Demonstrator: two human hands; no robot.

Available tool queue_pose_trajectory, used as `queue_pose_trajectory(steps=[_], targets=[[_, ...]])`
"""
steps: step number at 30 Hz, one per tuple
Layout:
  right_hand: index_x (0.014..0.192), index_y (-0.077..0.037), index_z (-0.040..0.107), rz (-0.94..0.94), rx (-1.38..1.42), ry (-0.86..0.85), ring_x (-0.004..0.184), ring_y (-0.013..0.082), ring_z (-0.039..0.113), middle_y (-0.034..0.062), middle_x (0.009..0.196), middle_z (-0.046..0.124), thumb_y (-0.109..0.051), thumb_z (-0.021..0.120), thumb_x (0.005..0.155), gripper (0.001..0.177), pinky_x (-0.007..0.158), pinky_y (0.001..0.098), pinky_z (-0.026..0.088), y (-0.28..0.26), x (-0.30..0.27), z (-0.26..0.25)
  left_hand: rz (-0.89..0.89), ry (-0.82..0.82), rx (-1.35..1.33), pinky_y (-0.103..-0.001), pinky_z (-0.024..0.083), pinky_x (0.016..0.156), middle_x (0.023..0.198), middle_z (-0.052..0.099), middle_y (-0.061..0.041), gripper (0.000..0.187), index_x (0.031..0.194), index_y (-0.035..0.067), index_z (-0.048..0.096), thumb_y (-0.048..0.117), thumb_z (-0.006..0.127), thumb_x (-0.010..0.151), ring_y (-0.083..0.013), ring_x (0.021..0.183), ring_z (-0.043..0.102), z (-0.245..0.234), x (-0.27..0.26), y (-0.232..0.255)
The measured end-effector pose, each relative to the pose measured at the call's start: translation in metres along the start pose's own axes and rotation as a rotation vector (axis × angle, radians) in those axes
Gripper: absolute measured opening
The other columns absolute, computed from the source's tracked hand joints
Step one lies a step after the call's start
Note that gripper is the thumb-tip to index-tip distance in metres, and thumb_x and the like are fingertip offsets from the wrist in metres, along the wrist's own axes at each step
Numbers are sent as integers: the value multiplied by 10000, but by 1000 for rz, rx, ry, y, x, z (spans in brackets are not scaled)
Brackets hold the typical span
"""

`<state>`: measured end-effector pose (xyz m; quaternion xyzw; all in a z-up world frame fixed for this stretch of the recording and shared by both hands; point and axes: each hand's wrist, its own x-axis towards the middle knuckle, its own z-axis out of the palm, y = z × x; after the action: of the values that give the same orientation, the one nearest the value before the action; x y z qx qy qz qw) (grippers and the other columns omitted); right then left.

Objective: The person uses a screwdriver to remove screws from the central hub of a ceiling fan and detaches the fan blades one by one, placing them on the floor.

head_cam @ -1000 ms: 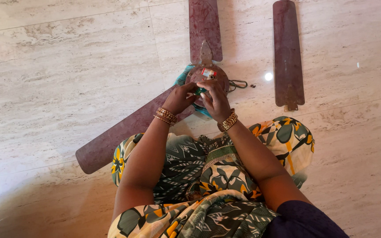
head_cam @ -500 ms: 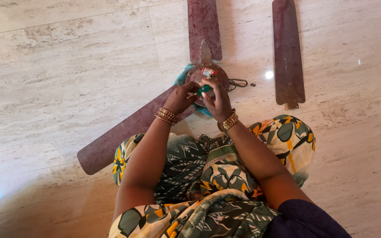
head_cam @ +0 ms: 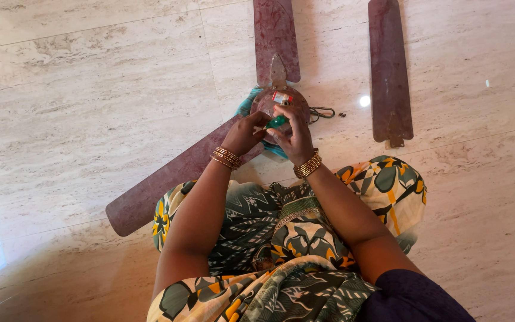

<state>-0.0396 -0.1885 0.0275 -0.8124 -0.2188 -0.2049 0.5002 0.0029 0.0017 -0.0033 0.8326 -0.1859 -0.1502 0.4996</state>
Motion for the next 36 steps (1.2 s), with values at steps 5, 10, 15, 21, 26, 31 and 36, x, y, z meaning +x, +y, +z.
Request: queue_pose_trajectory(steps=[5,10,15,21,26,31,36], targets=[[1406,-70,549,76,-7,-14,1179,270,627,119,1263,652,-53,720,974,465,1041,393,513,1,-2,-1,17,-1,-33,-383,586,932,1156,750,-103,352,1202,76,653,99,741,862,-249,1101,730,0,0,-1],[1425,-60,532,74,-4,-45,1207,270,647,113,1263,665,-26,679,978,472,1065,404,508,2,-4,0,40,-1,-41,-389,579,918,1166,745,-104,369,1203,73,638,125,755,857,-249,1105,726,0,0,-1],[1448,-53,474,129,128,-1,1217,256,645,141,1323,598,-83,733,971,544,1019,368,540,1,-5,3,36,17,34,-403,575,895,1126,748,-117,341,1159,61,636,167,785,870,-273,1060,730,3,0,0],[1380,-89,545,114,18,7,1186,249,663,141,1345,613,-87,745,999,431,1002,366,548,5,-7,3,27,27,23,-401,583,886,1097,751,-119,323,1130,65,634,190,784,873,-276,1037,741,4,0,-1],[1411,-63,521,43,14,-8,1167,265,631,126,1293,626,-126,757,971,504,1022,399,515,4,-5,2,57,32,42,-408,578,890,1129,744,-128,344,1147,58,628,172,784,862,-284,1074,730,4,0,-3],[1389,-57,558,102,-38,-7,1124,262,626,120,1237,631,-150,775,958,491,997,389,510,1,-2,1,25,5,33,-408,579,897,1133,751,-119,343,1171,77,644,184,773,872,-273,1072,732,6,0,-3],[1398,-59,550,28,-7,-40,1213,282,623,125,1263,655,-73,711,994,436,1072,420,491,-1,-1,0,35,12,21,-409,575,902,1133,747,-124,349,1162,68,631,197,778,874,-272,1084,729,4,-1,-2]])
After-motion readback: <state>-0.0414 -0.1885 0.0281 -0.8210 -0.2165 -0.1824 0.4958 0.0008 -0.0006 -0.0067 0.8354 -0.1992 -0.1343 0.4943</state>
